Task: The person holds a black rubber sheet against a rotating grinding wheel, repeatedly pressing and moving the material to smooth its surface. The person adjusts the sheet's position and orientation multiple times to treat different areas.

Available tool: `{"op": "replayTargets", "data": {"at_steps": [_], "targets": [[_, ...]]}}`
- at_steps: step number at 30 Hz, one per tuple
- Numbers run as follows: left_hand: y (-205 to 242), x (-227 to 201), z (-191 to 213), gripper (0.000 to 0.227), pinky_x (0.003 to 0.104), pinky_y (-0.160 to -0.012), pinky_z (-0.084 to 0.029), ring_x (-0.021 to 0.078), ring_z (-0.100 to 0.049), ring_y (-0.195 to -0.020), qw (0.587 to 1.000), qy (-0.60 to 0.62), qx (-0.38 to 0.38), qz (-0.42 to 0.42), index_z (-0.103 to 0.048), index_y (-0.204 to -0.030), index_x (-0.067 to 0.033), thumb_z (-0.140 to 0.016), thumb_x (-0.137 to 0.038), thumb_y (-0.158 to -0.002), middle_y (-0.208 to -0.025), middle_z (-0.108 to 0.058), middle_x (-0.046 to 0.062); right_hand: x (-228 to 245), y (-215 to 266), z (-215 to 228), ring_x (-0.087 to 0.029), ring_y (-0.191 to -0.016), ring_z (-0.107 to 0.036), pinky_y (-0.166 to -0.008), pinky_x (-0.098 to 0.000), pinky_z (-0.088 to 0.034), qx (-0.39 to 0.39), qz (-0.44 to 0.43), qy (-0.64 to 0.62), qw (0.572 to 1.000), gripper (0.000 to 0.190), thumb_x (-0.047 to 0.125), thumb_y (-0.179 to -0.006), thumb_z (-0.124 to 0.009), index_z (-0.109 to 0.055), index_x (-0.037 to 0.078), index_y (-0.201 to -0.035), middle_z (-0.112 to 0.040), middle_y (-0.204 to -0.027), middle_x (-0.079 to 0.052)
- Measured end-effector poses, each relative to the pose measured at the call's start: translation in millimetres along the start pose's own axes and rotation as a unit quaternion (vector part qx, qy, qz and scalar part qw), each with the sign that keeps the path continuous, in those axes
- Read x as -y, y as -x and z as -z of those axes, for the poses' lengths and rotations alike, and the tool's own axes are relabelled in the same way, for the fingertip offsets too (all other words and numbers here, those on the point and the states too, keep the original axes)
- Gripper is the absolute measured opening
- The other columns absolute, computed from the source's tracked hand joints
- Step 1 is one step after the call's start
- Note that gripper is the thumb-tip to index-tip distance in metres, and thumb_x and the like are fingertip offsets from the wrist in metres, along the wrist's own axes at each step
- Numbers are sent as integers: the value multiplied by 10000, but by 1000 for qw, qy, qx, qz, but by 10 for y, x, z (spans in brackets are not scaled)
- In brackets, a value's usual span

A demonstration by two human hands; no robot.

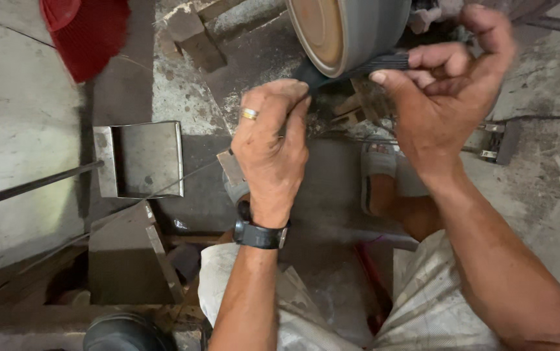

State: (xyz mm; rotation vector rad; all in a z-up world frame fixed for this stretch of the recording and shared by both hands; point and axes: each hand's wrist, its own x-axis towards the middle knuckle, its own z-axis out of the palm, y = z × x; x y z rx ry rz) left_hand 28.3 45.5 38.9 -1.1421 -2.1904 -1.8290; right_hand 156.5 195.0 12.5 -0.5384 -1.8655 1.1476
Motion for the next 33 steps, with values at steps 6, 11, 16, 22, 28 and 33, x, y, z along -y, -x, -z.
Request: {"op": "replayTargets", "data": {"at_steps": [6,11,16,22,28,33], "targets": [[-4,-6,26,116,362,-935,-532,274,-671,-979,1000,0,-1,-7,-651,-950,-7,-657,109,-944,-984,-685,115,57,-38,-79,-259,-993,-647,-744,-295,-510,-49,20,20,998,851,-226,-967,-926,-310,122,-1440,-561,-1288,-205],[7,2,4,104,361,-944,-565,290,-686,-1027,1000,0,6,6,-634,-995,-11,-641,85,-957,-1062,-673,149,28,-48,-23,-288,-1006,-668,-774,-321,-499,-56,28,21,998,881,-246,-988,-940,-334,146,-1494,-604,-1227,-207],[23,14,-57,119,335,-892,-569,267,-685,-1065,998,-20,1,59,-589,-1005,-42,-691,-29,-943,-1131,-663,137,-8,-65,63,-301,-1018,-679,-804,-346,-508,-52,39,42,997,890,-232,-995,-970,-342,127,-1514,-646,-1182,-253],[36,41,-129,159,318,-873,-610,251,-704,-1037,997,7,-14,76,-572,-997,-53,-709,-12,-929,-1154,-650,145,-54,-63,166,-300,-970,-670,-775,-348,-481,-52,37,58,996,927,-228,-988,-993,-321,133,-1514,-649,-1162,-262],[41,92,-155,160,276,-880,-619,212,-718,-1066,994,30,-14,102,-578,-1021,-48,-702,17,-943,-1224,-642,137,54,-98,122,-352,-1045,-649,-828,-406,-526,-2,87,52,995,936,-330,-1036,-948,-311,137,-1539,-572,-1432,-287],[11,82,-100,127,267,-835,-630,227,-723,-1053,990,47,-17,134,-576,-999,-33,-689,-17,-944,-1212,-648,153,8,-50,116,-400,-1123,-678,-976,-481,-591,25,109,48,993,864,-198,-1068,-910,-301,152,-1570,-574,-1339,-256]]}}
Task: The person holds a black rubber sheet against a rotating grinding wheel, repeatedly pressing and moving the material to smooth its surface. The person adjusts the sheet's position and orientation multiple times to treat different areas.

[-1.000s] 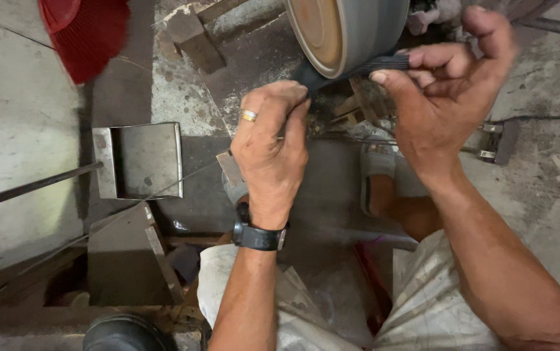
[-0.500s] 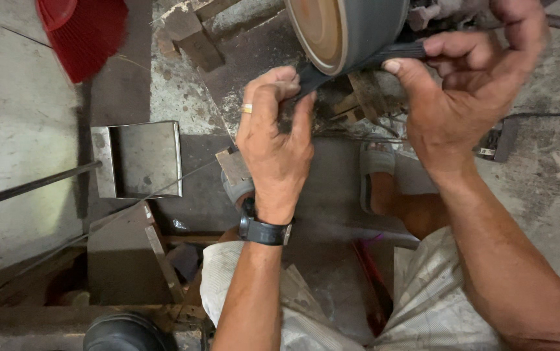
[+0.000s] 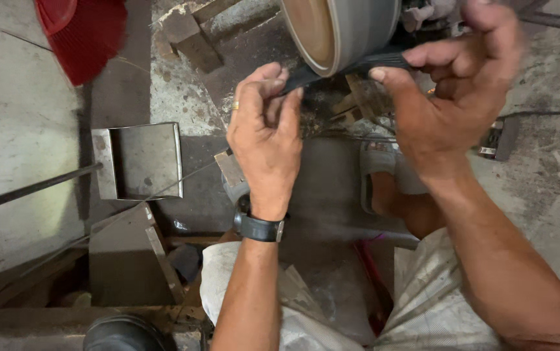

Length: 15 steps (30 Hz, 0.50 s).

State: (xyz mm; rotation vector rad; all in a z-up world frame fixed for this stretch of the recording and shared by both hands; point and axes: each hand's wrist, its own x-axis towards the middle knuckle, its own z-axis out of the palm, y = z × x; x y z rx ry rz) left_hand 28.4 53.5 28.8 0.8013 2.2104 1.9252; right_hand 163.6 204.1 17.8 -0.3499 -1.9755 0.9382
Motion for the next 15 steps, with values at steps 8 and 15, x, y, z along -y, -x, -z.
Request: {"op": "replayTargets", "data": {"at_steps": [8,15], "targets": [[-21,94,6,154,249,-893,-610,206,-706,-1079,998,45,-20,34,-593,-1027,-32,-686,26,-919,-1233,-644,163,142,-33,-172,-321,-945,-699,-850,-374,-581,-39,-44,12,998,838,-273,-945,-924,-343,34,-1465,-639,-1095,-274],[34,63,-2,357,313,-1090,-603,259,-664,-1299,992,103,18,66,-511,-1300,-54,-668,-33,-980,-1403,-612,177,24,-22,-58,-355,-1007,-691,-890,-407,-573,-41,-32,-1,999,921,-302,-924,-968,-342,72,-1488,-436,-1518,-169]]}}
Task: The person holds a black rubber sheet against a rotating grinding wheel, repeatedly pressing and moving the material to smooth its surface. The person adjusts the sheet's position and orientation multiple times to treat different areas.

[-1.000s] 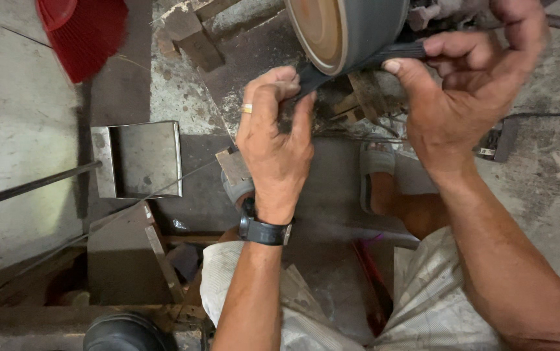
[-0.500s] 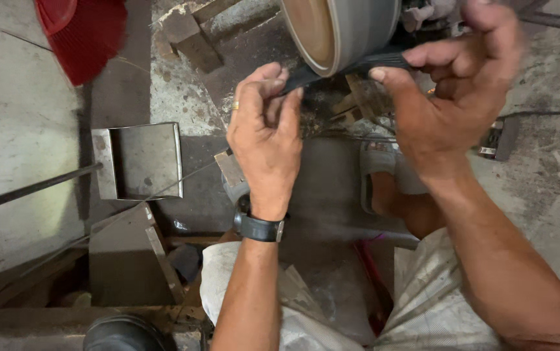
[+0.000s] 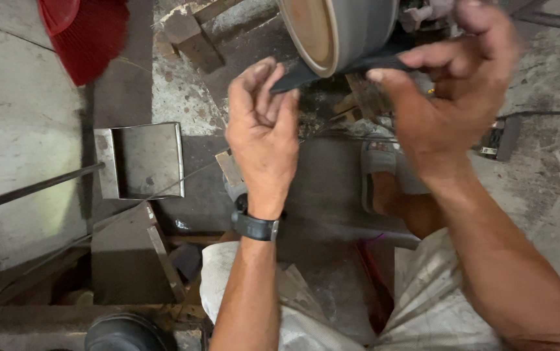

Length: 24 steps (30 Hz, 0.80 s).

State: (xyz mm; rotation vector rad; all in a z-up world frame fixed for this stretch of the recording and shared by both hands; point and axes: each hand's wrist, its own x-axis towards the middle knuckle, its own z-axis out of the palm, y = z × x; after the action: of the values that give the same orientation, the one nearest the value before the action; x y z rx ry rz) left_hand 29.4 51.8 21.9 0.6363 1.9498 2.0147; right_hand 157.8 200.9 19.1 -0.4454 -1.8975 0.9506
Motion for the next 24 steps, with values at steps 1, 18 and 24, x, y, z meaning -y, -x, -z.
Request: {"op": "replayTargets", "data": {"at_steps": [1,18,24], "targets": [[6,12,-25,357,313,-1090,-603,259,-664,-1299,1000,0,-1,0,-511,-1300,-54,-668,-33,-980,-1403,-612,177,0,-10,16,-355,-1007,-691,-890,-407,-573,1,0,0,1000,921,-302,-924,-968,-342,72,-1488,-436,-1518,-169],[94,179,-301,189,280,-1092,-554,196,-672,-1184,977,200,-4,74,-563,-1096,-66,-662,13,-956,-1347,-620,193,195,-87,300,-312,-973,-651,-758,-362,-479,-13,-22,125,992,802,-180,-1014,-1099,-432,-33,-1435,-637,-1062,-272],[127,122,-307,181,228,-962,-600,126,-684,-1068,983,174,-16,65,-612,-1116,-71,-681,-12,-960,-1416,-585,178,142,-80,366,-335,-947,-647,-730,-371,-468,8,24,134,991,777,-181,-1041,-1099,-429,-56,-1414,-658,-1066,-310]]}}
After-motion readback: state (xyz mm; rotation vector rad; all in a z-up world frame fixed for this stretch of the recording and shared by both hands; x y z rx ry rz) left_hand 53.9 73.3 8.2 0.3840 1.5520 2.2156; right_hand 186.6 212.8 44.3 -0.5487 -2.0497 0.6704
